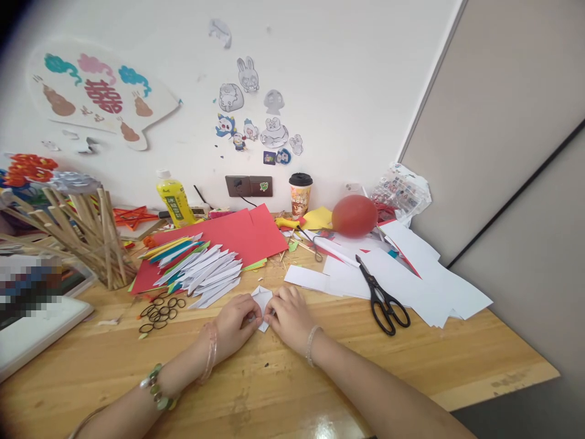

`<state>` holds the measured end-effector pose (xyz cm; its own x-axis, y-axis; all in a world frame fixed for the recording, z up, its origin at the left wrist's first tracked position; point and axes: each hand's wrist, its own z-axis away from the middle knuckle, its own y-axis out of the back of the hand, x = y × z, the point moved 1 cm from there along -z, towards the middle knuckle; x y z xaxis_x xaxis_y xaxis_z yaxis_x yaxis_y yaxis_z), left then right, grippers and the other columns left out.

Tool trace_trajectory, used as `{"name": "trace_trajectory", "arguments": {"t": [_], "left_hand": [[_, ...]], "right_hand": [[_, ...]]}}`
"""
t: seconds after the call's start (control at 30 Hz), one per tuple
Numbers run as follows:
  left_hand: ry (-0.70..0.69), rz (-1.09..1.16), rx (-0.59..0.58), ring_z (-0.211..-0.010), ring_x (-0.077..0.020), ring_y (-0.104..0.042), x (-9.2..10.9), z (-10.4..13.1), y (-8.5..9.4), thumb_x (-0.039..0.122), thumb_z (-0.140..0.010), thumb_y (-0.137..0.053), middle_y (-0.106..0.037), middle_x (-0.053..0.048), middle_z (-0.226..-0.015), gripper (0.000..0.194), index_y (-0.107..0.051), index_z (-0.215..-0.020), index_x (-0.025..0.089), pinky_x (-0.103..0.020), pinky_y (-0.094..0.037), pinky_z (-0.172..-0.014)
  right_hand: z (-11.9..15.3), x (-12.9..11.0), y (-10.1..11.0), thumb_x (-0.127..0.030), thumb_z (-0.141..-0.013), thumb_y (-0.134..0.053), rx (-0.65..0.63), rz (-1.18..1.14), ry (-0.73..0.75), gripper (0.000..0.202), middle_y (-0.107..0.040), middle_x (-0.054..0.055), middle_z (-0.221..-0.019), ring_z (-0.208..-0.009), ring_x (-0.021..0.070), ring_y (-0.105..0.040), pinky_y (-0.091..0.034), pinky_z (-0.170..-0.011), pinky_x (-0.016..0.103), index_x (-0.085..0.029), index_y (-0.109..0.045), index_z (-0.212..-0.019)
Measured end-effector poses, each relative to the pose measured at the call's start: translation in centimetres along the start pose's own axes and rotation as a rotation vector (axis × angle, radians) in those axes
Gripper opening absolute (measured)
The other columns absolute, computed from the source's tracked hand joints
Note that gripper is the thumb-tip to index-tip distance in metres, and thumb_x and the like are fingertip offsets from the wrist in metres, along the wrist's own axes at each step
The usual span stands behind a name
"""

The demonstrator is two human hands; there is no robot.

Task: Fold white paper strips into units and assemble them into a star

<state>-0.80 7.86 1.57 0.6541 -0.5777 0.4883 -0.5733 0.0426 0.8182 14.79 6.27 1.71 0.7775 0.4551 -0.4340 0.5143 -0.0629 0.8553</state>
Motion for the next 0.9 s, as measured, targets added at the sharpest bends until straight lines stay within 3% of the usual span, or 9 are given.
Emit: {"name": "trace_trajectory", "arguments": {"t": [0.13,0.3,0.47,0.53,0.67,0.9], "left_hand": [[-0.023,-0.051,0.026,-0.074,-0.0187,-0.051,0.4,0.4,0.1,0.028,-0.072,-0.055,-0.056,-0.004,-0.076,0.011,-0.053,-0.072,0.018,-0.030,-0.039,-0.066],[0.003,-0.085,-0.043,-0.076,-0.0197,-0.051,0.8,0.3,0.6,0.029,-0.069,-0.059,-0.057,-0.004,-0.080,0.013,-0.053,-0.075,0.019,-0.031,-0.039,-0.068],[0.020,-0.112,-0.061,-0.076,-0.0199,-0.050,0.7,0.3,0.5,0.029,-0.069,-0.060,-0.056,-0.003,-0.080,0.015,-0.051,-0.075,0.019,-0.031,-0.038,-0.067],[0.009,-0.097,-0.040,-0.076,-0.0198,-0.050,0.5,0.4,0.4,0.029,-0.069,-0.059,-0.055,-0.003,-0.079,0.015,-0.051,-0.076,0.019,-0.031,-0.038,-0.067],[0.010,0.012,-0.035,-0.073,-0.0181,-0.050,-0.2,0.2,0.4,0.024,-0.068,-0.058,-0.054,-0.002,-0.076,0.011,-0.051,-0.075,0.018,-0.029,-0.039,-0.066],[0.101,0.094,-0.046,-0.067,-0.0150,-0.048,-0.8,-0.4,0.5,0.013,-0.064,-0.057,-0.052,0.001,-0.068,0.010,-0.050,-0.069,0.018,-0.025,-0.039,-0.061]], "right_hand": [[0.0,0.0,0.1,-0.023,-0.077,-0.061,0.008,-0.008,-0.029,0.008,-0.049,0.001,-0.089,-0.088,0.0178,-0.042,-0.034,-0.078,0.031,-0.021,-0.053,-0.081],[-0.2,0.4,0.3,-0.018,-0.075,-0.061,0.046,-0.068,-0.082,0.010,-0.051,0.001,-0.089,-0.089,0.0183,-0.043,-0.035,-0.079,0.032,-0.021,-0.053,-0.079],[-0.5,1.1,0.4,-0.008,-0.079,-0.048,0.182,-0.144,-0.157,0.012,-0.054,0.002,-0.083,-0.083,0.0175,-0.045,-0.037,-0.074,0.030,-0.020,-0.051,-0.081],[-0.5,1.2,0.4,-0.014,-0.076,-0.055,0.187,-0.166,-0.152,0.010,-0.054,0.001,-0.084,-0.084,0.0180,-0.045,-0.037,-0.075,0.031,-0.020,-0.051,-0.083],[-0.3,0.8,0.4,-0.026,-0.064,-0.071,0.105,-0.098,-0.127,0.026,-0.053,0.001,-0.088,-0.089,0.0197,-0.044,-0.035,-0.077,0.033,-0.021,-0.053,-0.082],[-0.2,0.6,0.4,-0.036,-0.064,-0.071,0.094,-0.074,-0.108,0.031,-0.052,0.000,-0.088,-0.088,0.0179,-0.044,-0.035,-0.077,0.030,-0.021,-0.051,-0.083]]}}
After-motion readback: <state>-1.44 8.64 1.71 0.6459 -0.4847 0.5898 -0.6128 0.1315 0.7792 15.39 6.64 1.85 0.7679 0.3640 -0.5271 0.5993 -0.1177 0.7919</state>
